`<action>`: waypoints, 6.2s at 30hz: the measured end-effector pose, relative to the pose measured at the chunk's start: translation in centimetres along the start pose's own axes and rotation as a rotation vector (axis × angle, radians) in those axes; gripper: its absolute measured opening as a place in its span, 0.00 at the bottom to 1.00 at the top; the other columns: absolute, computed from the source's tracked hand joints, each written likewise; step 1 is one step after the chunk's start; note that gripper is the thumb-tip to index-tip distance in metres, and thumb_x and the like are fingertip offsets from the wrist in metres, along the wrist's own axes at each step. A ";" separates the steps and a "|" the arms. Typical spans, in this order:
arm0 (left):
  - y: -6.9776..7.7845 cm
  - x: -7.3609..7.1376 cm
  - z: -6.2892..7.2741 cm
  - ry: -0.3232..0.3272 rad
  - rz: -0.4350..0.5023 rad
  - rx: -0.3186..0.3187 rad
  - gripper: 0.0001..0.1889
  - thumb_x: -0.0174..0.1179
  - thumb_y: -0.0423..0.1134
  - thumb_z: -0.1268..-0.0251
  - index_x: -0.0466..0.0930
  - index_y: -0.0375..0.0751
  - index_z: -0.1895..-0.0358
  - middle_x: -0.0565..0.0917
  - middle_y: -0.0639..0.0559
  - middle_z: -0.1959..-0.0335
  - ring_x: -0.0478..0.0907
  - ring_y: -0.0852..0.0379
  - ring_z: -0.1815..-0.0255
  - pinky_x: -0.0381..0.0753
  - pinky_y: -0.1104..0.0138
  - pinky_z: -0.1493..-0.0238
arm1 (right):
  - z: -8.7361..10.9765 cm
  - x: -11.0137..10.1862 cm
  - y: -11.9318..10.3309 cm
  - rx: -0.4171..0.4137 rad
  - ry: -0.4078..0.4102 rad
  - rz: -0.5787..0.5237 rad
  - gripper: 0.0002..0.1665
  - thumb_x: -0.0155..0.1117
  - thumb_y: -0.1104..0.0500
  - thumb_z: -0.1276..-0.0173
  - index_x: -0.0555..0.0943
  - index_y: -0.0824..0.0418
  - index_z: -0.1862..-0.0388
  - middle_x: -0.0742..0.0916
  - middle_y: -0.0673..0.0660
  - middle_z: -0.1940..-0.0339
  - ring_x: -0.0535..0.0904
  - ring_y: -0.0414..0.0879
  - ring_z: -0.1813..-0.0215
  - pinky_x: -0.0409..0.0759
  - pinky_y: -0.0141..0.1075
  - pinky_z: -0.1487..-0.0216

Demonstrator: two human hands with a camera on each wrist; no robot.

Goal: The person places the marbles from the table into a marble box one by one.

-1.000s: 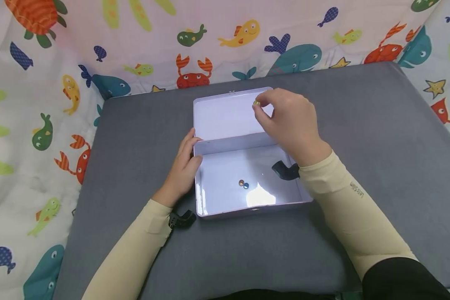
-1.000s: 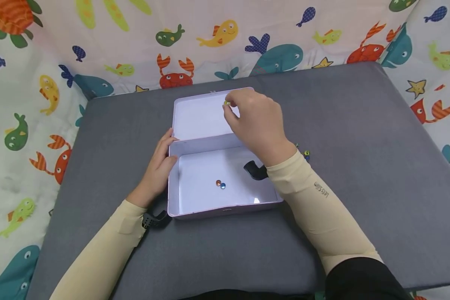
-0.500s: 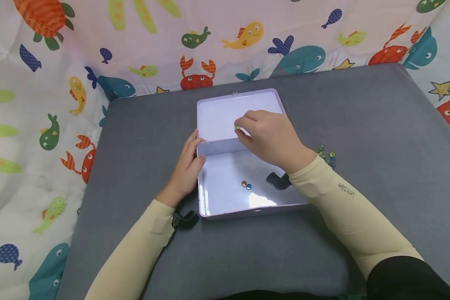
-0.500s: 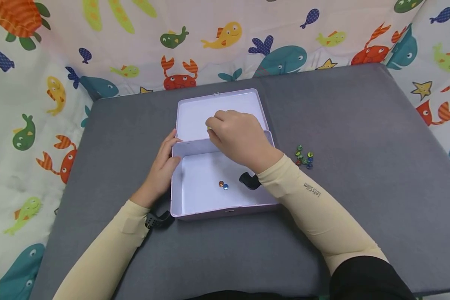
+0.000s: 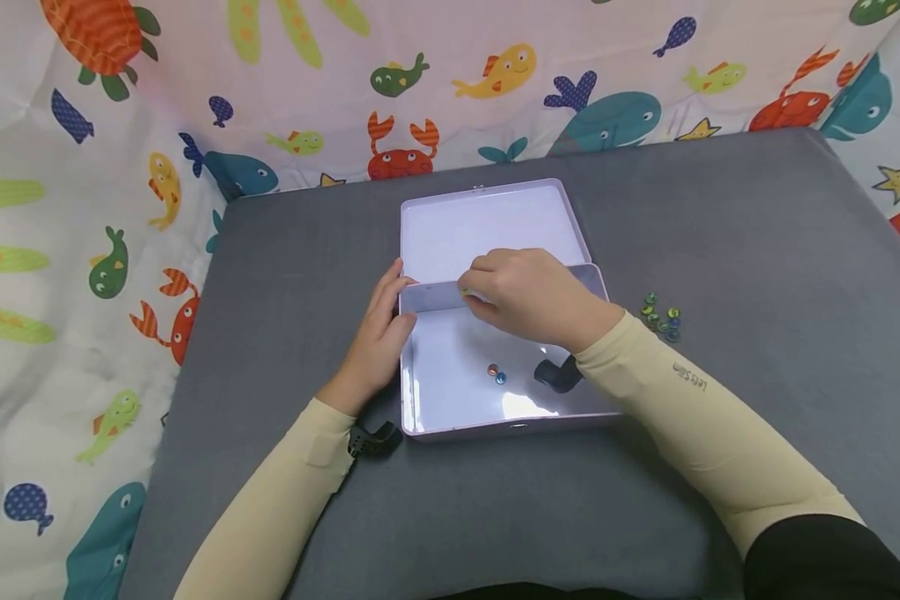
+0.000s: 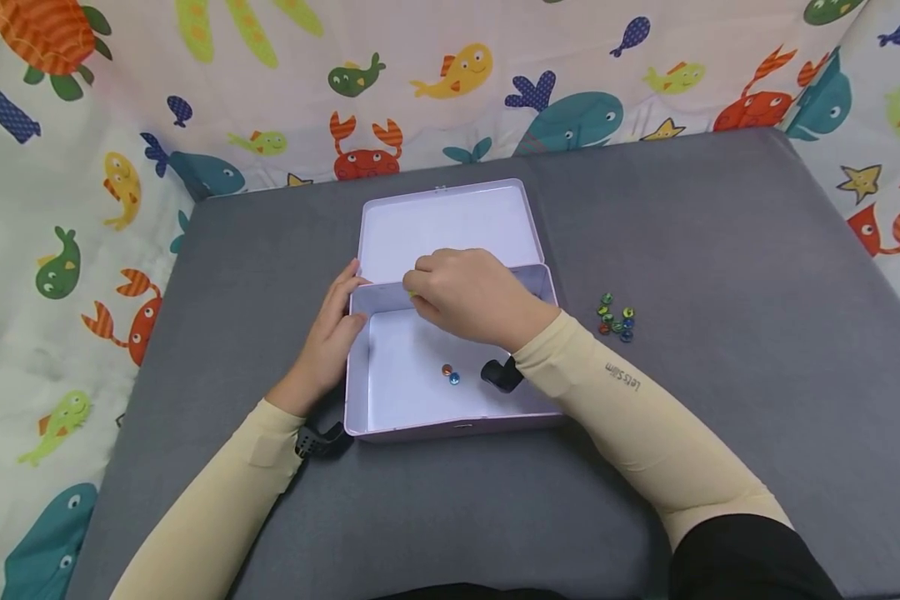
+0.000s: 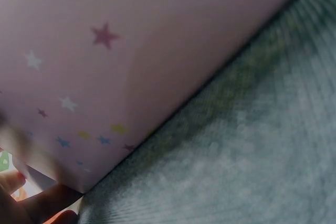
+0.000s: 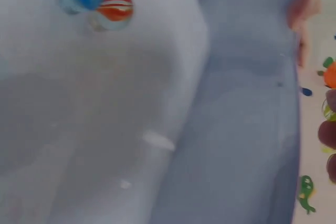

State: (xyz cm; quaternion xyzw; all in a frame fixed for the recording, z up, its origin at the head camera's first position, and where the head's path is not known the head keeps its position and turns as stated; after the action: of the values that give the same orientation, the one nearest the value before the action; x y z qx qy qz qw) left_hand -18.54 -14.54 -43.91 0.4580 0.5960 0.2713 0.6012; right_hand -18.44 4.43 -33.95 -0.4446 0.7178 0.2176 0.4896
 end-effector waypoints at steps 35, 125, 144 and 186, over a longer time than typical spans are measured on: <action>0.1 -0.1 0.0 0.005 -0.005 0.013 0.21 0.43 0.37 0.28 0.72 0.42 0.35 0.49 0.48 0.13 0.46 0.49 0.13 0.52 0.40 0.20 | 0.0 6.9 -0.3 -0.015 -0.437 -0.072 0.04 0.70 0.61 0.28 0.90 0.59 0.59 0.85 0.50 0.73 0.71 0.41 0.74 0.74 0.34 0.71; -0.5 0.1 0.7 0.012 0.004 -0.030 0.22 0.42 0.38 0.25 0.71 0.42 0.32 0.47 0.49 0.12 0.45 0.48 0.13 0.56 0.39 0.21 | 0.4 -0.9 -0.5 -0.133 0.132 -0.386 0.08 0.73 0.57 0.35 0.84 0.57 0.73 0.85 0.50 0.77 0.77 0.39 0.74 0.76 0.32 0.72; -0.2 0.1 0.2 0.013 -0.019 0.012 0.21 0.43 0.37 0.25 0.72 0.42 0.33 0.49 0.47 0.12 0.45 0.51 0.13 0.52 0.39 0.20 | 1.5 -6.4 1.0 -0.076 0.247 -0.278 0.04 0.75 0.60 0.37 0.87 0.59 0.69 0.87 0.50 0.74 0.76 0.40 0.74 0.75 0.34 0.73; 0.0 -0.1 0.1 0.004 -0.016 0.002 0.20 0.43 0.38 0.26 0.73 0.44 0.36 0.49 0.49 0.12 0.46 0.50 0.13 0.53 0.39 0.21 | 10.1 -6.6 12.2 0.747 -0.465 -0.219 0.22 0.64 0.54 0.26 0.83 0.65 0.39 0.90 0.62 0.55 0.84 0.52 0.59 0.83 0.54 0.54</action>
State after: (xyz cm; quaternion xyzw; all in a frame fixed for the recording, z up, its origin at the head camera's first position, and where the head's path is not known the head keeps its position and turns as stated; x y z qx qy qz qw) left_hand -18.51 -14.62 -43.92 0.4534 0.6011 0.2669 0.6016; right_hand -22.85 21.03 -33.86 -0.2502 0.5666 -0.0152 0.7849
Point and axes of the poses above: each hand's wrist, its own z-axis away from the middle knuckle, its own x-axis out of the palm, y = z × x, the point moved 6 cm from there along -z, towards the middle knuckle
